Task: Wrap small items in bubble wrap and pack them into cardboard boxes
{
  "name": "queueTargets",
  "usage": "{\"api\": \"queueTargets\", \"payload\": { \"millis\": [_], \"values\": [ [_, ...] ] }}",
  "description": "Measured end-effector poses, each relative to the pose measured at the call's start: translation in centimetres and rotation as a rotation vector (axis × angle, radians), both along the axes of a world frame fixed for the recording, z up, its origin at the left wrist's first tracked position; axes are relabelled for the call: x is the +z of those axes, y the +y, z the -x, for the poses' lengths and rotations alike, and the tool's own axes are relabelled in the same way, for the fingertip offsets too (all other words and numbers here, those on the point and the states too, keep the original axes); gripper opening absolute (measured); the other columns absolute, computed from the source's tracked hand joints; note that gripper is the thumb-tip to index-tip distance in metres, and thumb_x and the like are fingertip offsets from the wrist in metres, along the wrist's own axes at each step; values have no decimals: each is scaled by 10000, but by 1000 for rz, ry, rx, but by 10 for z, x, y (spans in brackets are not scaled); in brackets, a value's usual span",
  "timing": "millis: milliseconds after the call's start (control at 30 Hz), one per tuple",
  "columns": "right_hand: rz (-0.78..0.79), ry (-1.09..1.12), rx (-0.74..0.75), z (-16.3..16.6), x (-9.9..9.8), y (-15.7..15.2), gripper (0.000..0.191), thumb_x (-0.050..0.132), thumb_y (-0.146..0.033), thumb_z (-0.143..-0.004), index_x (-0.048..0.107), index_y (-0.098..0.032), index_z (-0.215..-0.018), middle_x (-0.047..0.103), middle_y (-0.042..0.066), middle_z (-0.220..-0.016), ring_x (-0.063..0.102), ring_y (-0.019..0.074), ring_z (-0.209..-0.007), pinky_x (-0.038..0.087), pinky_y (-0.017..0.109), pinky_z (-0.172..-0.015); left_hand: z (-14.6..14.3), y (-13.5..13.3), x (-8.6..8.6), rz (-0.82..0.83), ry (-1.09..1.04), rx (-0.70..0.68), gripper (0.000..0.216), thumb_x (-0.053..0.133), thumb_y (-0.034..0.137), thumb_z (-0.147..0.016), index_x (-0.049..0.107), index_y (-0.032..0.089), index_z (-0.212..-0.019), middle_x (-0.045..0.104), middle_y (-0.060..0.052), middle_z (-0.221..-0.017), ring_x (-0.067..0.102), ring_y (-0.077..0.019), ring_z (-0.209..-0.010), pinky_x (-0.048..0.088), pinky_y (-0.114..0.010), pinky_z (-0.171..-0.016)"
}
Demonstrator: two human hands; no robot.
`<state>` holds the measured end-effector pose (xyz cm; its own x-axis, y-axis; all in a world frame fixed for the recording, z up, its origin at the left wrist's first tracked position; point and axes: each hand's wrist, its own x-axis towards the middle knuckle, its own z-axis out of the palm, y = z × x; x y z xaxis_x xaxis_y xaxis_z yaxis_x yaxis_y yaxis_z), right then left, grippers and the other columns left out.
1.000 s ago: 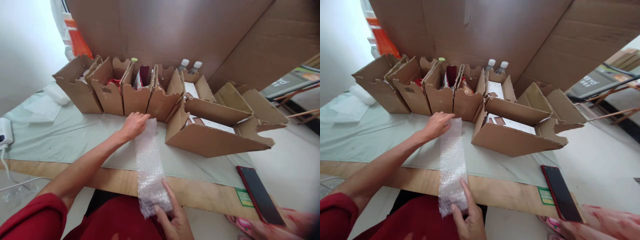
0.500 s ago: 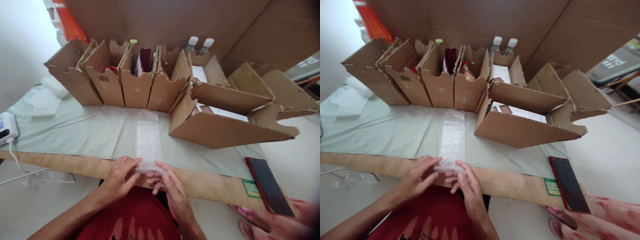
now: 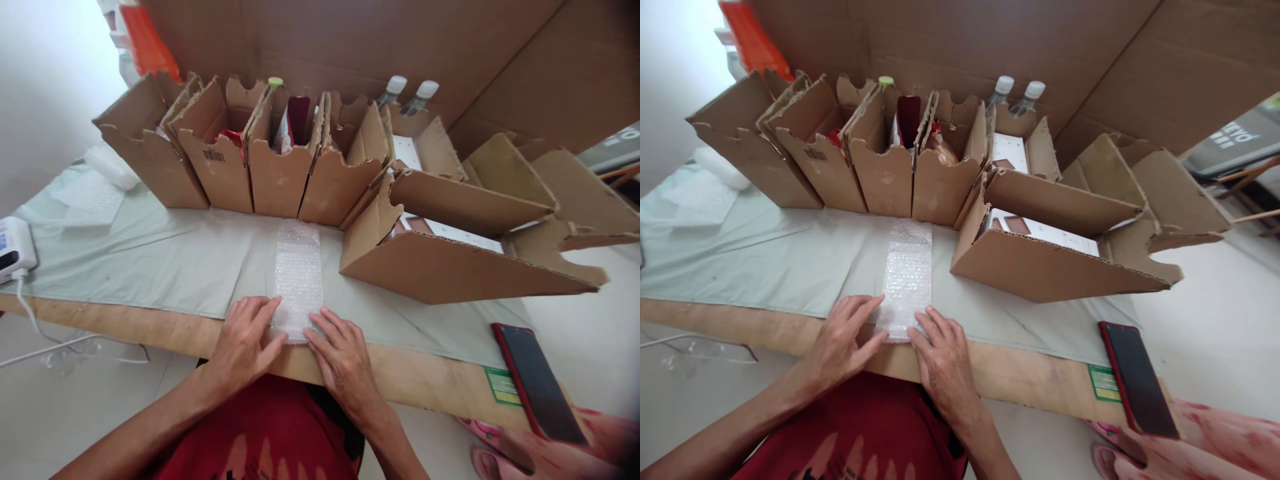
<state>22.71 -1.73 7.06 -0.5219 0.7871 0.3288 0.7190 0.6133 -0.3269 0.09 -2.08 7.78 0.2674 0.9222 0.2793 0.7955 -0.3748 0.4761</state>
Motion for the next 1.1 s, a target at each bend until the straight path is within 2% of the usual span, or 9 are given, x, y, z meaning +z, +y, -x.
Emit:
{"api": "queueTargets", "payload": {
  "millis": [67, 133, 233, 400, 567, 667, 800, 933, 1100],
  "values": [
    [35, 42, 19, 1, 1, 5, 321, 481, -62, -974, 706, -228, -1133, 746, 77, -1226, 629, 265, -1235, 490, 461, -978, 1, -5, 5, -31, -7, -104, 451, 620, 253, -913, 540, 159, -1347, 661, -170, -1244, 598, -315, -1122, 487, -485, -942],
    [100, 92, 28, 2, 5, 10, 314, 466, -108, -1004, 713, -241, -1145, 769, 68, -1131, 677, 241, -1116, 496, 443, -958, 1, -5, 5, -18, -33, -166, 401, 576, 185, -927, 557, 174, -1328, 704, -137, -1154, 621, -287, -1067, 486, -462, -909],
    [104, 166, -25, 5, 11, 18, 291, 476, -190, -1025, 708, -245, -1192, 772, 69, -1056, 692, 229, -1002, 516, 408, -902, 0, 4, 0, 44, -97, -98, 360, 502, 131, -950, 600, 187, -1291, 718, -70, -892, 638, -234, -862, 491, -397, -791],
    [-122, 163, -104, 4, 12, 21, 249, 571, -160, -976, 672, -224, -1194, 736, 95, -1158, 635, 268, -1144, 477, 433, -955, -3, 29, -7, 48, -48, 27, 328, 543, 203, -939, 639, 180, -1252, 690, -45, -789, 617, -223, -754, 493, -379, -743],
    [-99, 23, -12, 2, 2, 25, 219, 579, -132, -963, 683, -197, -1146, 759, 77, -1140, 615, 295, -1211, 435, 454, -992, -4, 27, -6, -34, 39, 57, 316, 561, 236, -960, 620, 164, -1262, 707, -129, -1078, 634, -280, -970, 503, -436, -852],
    [-32, 65, -1, 3, 1, 36, 236, 540, -132, -986, 691, -217, -1146, 775, 60, -1089, 631, 275, -1198, 440, 449, -994, -1, 19, -4, -73, 8, -71, 339, 601, 233, -944, 606, 164, -1277, 654, -154, -1270, 575, -314, -1181, 459, -478, -998],
    [79, 133, 2, 2, 5, 48, 255, 520, -203, -1014, 683, -231, -1209, 770, 68, -1113, 655, 253, -1142, 474, 435, -977, 3, 26, -4, -22, -65, -132, 309, 531, 125, -948, 626, 173, -1238, 724, -102, -1090, 623, -265, -1061, 466, -452, -961],
    [-23, 116, -66, -2, 4, 53, 336, 525, -267, -1017, 629, -226, -1334, 686, 122, -1307, 610, 274, -1228, 471, 442, -1002, 5, 54, -8, 10, -70, -57, 315, 544, 163, -946, 638, 134, -1245, 732, -91, -946, 634, -258, -908, 499, -432, -857],
    [-43, -47, 8, 1, -4, 65, 327, 557, -217, -987, 649, -221, -1300, 695, 115, -1312, 572, 308, -1286, 443, 488, -1022, 7, 67, -9, -41, -18, 4, 339, 561, 250, -966, 619, 128, -1277, 684, -161, -1172, 602, -304, -1045, 483, -469, -903]
  ]
}}
